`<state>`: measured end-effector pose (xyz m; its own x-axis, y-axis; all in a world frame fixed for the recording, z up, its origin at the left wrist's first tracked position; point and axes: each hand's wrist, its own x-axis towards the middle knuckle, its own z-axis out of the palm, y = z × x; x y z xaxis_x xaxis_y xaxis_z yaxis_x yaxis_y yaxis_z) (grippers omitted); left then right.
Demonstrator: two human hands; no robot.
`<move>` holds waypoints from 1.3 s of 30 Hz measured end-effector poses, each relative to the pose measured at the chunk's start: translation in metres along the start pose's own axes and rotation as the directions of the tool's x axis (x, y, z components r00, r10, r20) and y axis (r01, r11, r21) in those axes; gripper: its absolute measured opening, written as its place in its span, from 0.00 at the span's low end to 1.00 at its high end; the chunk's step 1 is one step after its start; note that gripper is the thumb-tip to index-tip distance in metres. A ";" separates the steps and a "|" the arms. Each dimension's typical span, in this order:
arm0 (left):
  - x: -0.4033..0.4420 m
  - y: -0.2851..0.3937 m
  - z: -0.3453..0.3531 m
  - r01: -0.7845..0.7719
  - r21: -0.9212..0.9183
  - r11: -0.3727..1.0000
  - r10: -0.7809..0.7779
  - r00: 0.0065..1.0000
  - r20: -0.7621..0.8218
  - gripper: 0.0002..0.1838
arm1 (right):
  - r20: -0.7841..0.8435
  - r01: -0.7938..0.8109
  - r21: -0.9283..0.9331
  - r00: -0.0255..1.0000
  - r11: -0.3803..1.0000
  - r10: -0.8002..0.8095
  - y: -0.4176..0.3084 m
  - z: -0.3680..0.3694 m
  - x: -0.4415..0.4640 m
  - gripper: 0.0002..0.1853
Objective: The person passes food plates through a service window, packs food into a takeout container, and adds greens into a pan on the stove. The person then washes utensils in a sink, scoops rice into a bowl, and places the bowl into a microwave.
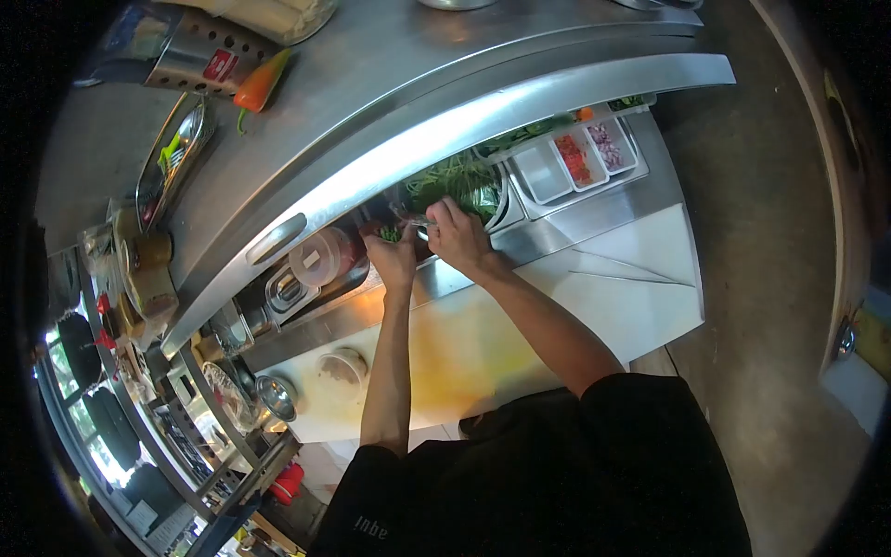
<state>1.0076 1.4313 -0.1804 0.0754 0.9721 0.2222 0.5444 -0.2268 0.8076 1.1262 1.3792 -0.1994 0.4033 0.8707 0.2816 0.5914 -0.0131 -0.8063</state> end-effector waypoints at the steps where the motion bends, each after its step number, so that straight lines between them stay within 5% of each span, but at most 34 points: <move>1: 0.000 0.008 0.000 0.069 0.093 0.993 -0.074 0.996 0.057 0.21 | -0.004 -0.005 -0.002 1.000 1.000 0.005 0.004 -0.002 0.002 0.08; 3: -0.001 0.016 -0.002 0.146 0.198 0.969 -0.168 0.981 0.101 0.20 | -0.142 0.172 0.012 0.975 0.985 -0.168 0.014 -0.006 0.007 0.08; 6: 0.001 0.009 -0.001 0.163 0.140 0.977 -0.196 0.942 0.272 0.20 | -0.231 0.115 -0.018 0.966 0.993 -0.116 0.015 -0.030 0.025 0.06; 8: -0.004 -0.011 0.005 -0.193 0.201 0.960 0.118 0.934 0.336 0.18 | -0.349 0.045 0.046 0.937 0.998 -0.026 0.026 -0.041 0.041 0.06; 9: -0.002 -0.003 0.006 -0.194 0.199 0.961 0.120 0.936 0.332 0.18 | -0.456 -0.016 0.115 0.888 0.993 0.067 0.027 -0.048 0.050 0.06; 12: 0.005 0.018 0.009 -0.309 0.271 0.912 0.200 0.910 0.364 0.18 | -0.272 0.041 -0.094 0.960 0.995 -0.065 0.020 -0.071 0.051 0.06; 13: 0.012 0.024 0.012 -0.299 0.274 0.914 0.147 0.874 0.463 0.18 | -0.190 -0.095 0.032 0.977 0.995 0.099 0.015 -0.073 0.047 0.06; 14: 0.018 0.030 0.015 -0.290 0.280 0.915 0.094 0.829 0.552 0.18 | -0.193 -0.095 0.031 0.976 0.995 0.100 0.011 -0.079 0.045 0.06; 16: 0.021 0.030 0.020 -0.373 0.275 0.886 0.149 0.790 0.594 0.24 | -0.247 0.118 -0.135 0.958 0.984 -0.148 -0.001 -0.088 0.043 0.07; 19: 0.020 0.023 0.032 -0.572 0.390 0.722 0.195 0.709 0.678 0.29 | -0.206 -0.017 0.024 0.978 1.000 0.021 -0.006 -0.090 0.021 0.11; 21: 0.025 0.024 0.040 -0.476 0.543 0.691 -0.167 0.627 0.761 0.31 | -0.205 0.005 -0.025 0.979 1.000 -0.010 0.001 -0.093 0.011 0.11; 24: 0.032 0.022 0.025 -0.593 0.405 0.696 0.028 0.586 0.810 0.28 | -0.211 0.017 -0.088 0.977 0.996 -0.035 0.012 -0.099 0.003 0.13; 26: 0.045 0.035 0.012 -0.546 0.380 0.747 -0.045 0.529 0.847 0.26 | -0.290 -0.042 -0.054 0.957 0.998 0.025 0.016 -0.099 0.007 0.17; 28: 0.053 0.044 -0.001 -0.595 0.297 0.746 0.056 0.501 0.863 0.21 | -0.268 -0.122 -0.013 0.957 0.992 0.114 0.021 -0.091 0.009 0.20; 30: 0.059 0.046 -0.005 -0.579 0.283 0.765 0.053 0.494 0.868 0.18 | -0.059 -0.305 -0.120 0.952 0.945 0.300 0.021 -0.082 0.017 0.22; 32: 0.060 0.031 -0.008 -0.661 0.184 0.728 0.296 0.544 0.785 0.17 | -0.071 -0.365 -0.163 0.931 0.917 0.358 0.018 -0.072 0.026 0.18; 36: 0.051 0.034 -0.012 -0.499 0.262 0.826 0.095 0.582 0.807 0.17 | -0.227 -0.352 -0.047 0.915 0.935 0.333 0.018 -0.066 0.031 0.07; 39: 0.043 0.033 -0.009 -0.580 0.219 0.784 0.233 0.603 0.763 0.16 | -0.200 -0.294 0.048 0.933 0.954 0.298 0.015 -0.067 0.023 0.05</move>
<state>1.0210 1.4646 -0.1390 0.8097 0.5792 -0.0944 0.5663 -0.7289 0.3848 1.1910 1.3657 -0.1699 0.6922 0.7105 0.1266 0.4123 -0.2454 -0.8774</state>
